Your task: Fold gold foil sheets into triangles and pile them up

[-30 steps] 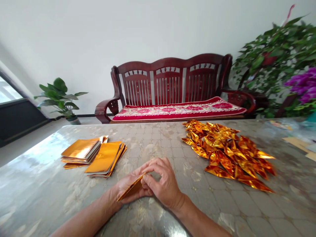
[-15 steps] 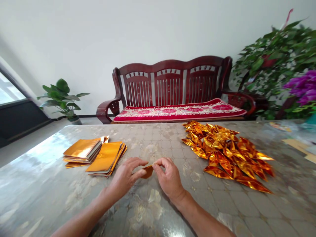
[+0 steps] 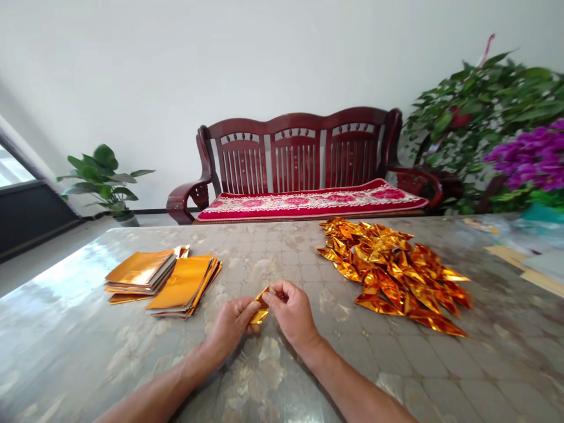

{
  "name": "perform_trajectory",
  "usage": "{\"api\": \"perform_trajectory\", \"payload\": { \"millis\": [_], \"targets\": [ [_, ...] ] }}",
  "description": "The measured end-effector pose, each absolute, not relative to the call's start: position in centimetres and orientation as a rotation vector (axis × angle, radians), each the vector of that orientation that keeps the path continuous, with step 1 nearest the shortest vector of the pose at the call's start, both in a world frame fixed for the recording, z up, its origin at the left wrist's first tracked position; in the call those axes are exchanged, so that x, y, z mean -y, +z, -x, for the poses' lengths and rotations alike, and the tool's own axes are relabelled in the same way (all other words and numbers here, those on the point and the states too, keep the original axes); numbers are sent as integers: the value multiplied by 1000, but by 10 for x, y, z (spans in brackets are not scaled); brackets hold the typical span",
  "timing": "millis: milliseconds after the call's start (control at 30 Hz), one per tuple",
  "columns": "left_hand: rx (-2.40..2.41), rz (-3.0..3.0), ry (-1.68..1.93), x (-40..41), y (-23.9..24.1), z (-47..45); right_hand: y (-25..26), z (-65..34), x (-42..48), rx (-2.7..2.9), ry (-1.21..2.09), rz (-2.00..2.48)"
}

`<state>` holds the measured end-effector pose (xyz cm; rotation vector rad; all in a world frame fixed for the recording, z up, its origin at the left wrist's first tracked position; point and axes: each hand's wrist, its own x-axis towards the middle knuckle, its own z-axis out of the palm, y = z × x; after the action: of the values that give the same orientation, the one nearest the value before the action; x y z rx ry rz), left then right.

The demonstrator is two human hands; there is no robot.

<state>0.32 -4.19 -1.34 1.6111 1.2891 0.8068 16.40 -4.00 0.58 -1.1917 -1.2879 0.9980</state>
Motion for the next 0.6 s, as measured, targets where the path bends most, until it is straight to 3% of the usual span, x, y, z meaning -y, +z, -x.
{"api": "perform_trajectory", "payload": {
  "millis": [133, 333, 600],
  "targets": [
    [-1316, -1793, 705, 41, -10, -2, 1, -163, 39, 1264, 1007, 1227],
    [-1398, -2264, 933, 38, 2, -5, 1, -162, 38, 1251, 974, 1228],
    [-1450, -2290, 819, 38, -2, -5, 3, -165, 36, 1213, 1036, 1212]
  ]
}}
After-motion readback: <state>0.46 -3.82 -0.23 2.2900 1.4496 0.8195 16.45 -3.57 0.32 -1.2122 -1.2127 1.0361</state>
